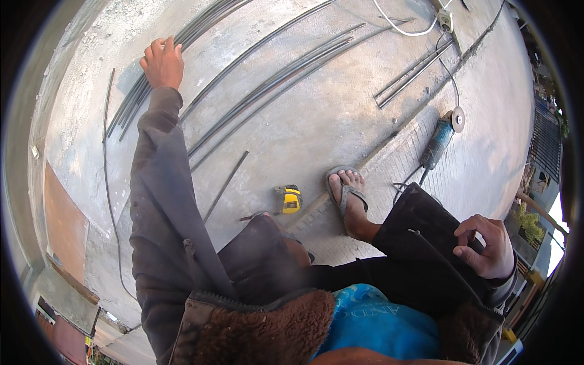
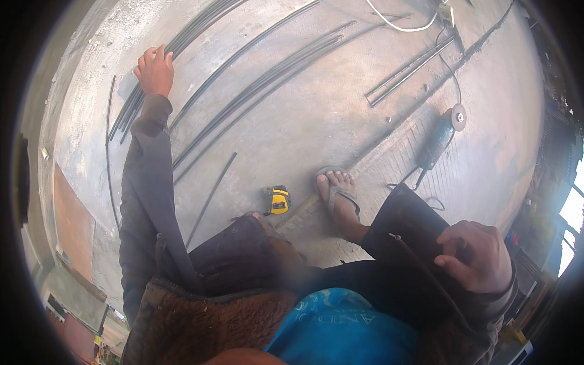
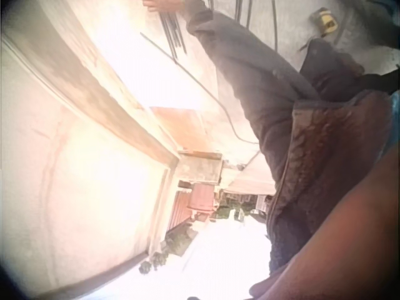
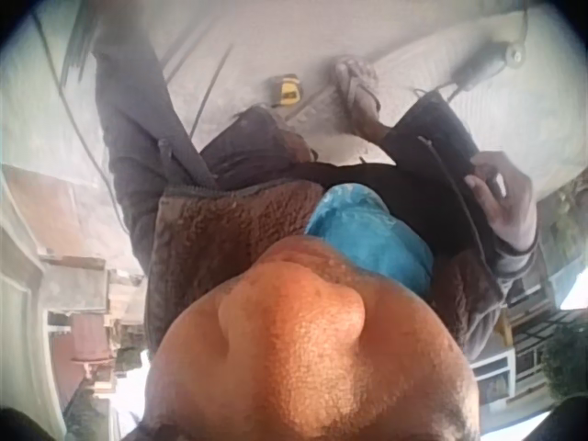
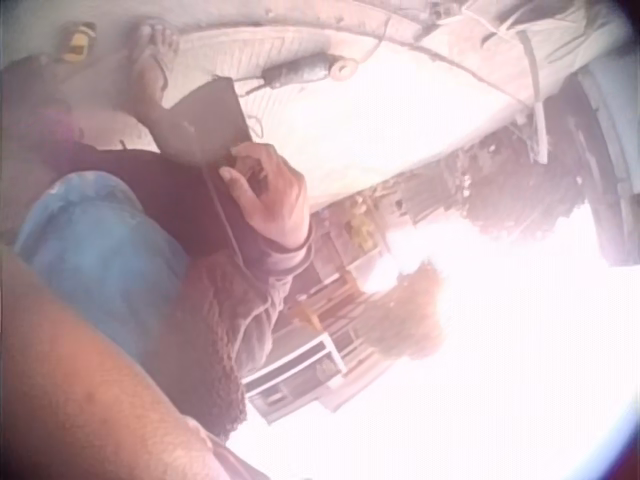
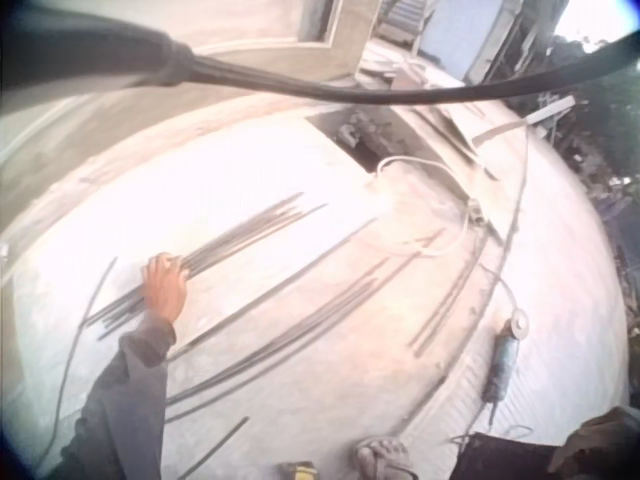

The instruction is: The person uses an angle grinder to cut several metal rods on a concrete floor, then uses a hammer to bend the cut ends of the rods. The cut pieces are gathered and arranged on the floor.

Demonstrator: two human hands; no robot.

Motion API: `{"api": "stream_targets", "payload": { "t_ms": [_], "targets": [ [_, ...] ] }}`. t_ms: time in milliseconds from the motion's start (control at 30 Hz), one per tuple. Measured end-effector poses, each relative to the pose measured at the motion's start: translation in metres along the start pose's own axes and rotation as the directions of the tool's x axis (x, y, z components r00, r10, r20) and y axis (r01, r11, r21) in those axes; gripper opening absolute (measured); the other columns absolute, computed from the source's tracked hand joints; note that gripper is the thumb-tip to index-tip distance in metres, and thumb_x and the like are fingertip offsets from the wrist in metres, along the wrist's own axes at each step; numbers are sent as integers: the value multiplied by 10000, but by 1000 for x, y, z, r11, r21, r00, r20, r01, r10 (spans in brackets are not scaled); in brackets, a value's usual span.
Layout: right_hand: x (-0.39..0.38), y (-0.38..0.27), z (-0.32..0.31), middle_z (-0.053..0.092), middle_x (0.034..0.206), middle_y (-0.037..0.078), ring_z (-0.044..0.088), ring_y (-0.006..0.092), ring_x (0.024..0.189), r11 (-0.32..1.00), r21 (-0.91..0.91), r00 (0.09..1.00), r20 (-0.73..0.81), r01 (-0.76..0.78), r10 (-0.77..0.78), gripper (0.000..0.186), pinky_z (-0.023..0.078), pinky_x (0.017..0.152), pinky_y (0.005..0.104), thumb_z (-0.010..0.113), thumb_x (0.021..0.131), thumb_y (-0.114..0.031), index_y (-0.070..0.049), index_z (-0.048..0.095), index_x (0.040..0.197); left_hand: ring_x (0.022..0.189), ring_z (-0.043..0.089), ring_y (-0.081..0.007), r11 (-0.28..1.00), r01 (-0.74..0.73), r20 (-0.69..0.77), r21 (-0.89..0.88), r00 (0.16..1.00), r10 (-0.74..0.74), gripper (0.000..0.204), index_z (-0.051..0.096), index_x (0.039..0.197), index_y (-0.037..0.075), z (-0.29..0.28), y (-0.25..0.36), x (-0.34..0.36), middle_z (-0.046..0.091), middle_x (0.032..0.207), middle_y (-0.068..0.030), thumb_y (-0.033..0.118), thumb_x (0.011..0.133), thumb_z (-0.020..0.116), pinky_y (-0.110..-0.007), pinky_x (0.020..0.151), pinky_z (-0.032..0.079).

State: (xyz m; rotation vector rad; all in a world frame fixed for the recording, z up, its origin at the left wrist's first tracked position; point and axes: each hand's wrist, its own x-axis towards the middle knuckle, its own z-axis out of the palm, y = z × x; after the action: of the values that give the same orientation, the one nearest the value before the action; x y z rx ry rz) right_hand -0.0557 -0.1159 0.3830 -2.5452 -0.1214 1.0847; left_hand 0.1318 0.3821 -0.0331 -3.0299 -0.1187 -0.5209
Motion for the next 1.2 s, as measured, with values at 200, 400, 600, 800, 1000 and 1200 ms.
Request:
{"api": "stream_targets", "payload": {
  "t_ms": [200, 400, 600, 800, 1000, 1200],
  "targets": [
    [3, -6, 0, 614, 682, 75, 629, 195, 619, 1000, 3, 1000, 5, -10, 10, 376, 472, 613, 299, 748, 844, -366, -20, 609, 895, 1183, 476, -245, 945, -257, 152, -200, 945, 289, 432, 534, 1315, -4, -11, 107, -65, 498, 1321, -93, 233, 956, 564, -396, 983, 387],
    [0, -4, 4, 611, 695, 77, 631, 193, 640, 998, 35, 998, -51, -42, 44, 389, 475, 637, 302, 752, 833, -373, -14, 615, 892, 1205, 473, -273, 957, -244, 203, -154, 940, 273, 442, 508, 1337, -67, -2, 130, -78, 457, 1417, -180, 129, 940, 507, -371, 1009, 410],
    [1, -3, 5, 602, 683, 67, 609, 186, 635, 1000, 10, 997, -80, -5, 6, 391, 469, 639, 298, 755, 827, -368, -10, 612, 893, 1120, 525, -295, 929, -352, 141, -118, 920, 366, 461, 479, 1348, -73, -6, 125, -84, 513, 1299, -196, 73, 912, 517, -364, 941, 471],
    [-3, -14, 2, 612, 691, 77, 600, 179, 644, 1000, -14, 998, -68, -14, 13, 321, 467, 642, 294, 776, 801, -266, -6, 619, 906, 1015, 554, -282, 949, -127, 256, -287, 945, 204, 406, 503, 1289, -55, -12, 141, -64, 537, 1098, -158, 48, 897, 535, -378, 838, 503],
    [-5, -7, 5, 624, 702, 78, 606, 180, 650, 1000, 13, 998, -65, -6, 6, 280, 465, 641, 291, 784, 789, -200, -10, 623, 917, 1017, 550, -272, 952, -74, 305, -297, 937, 168, 286, 624, 1176, 62, -11, 131, -56, 562, 1080, -119, 100, 907, 535, -390, 852, 487],
    [-8, -2, 4, 622, 688, 77, 615, 187, 641, 1000, 12, 997, -78, 14, -13, 262, 473, 645, 298, 777, 801, -189, -11, 623, 913, 1045, 559, -294, 956, -73, 326, -284, 930, 167, 267, 598, 1141, 56, -1, 132, -54, 562, 1094, -123, 76, 877, 561, -399, 883, 489]
  ]
}}
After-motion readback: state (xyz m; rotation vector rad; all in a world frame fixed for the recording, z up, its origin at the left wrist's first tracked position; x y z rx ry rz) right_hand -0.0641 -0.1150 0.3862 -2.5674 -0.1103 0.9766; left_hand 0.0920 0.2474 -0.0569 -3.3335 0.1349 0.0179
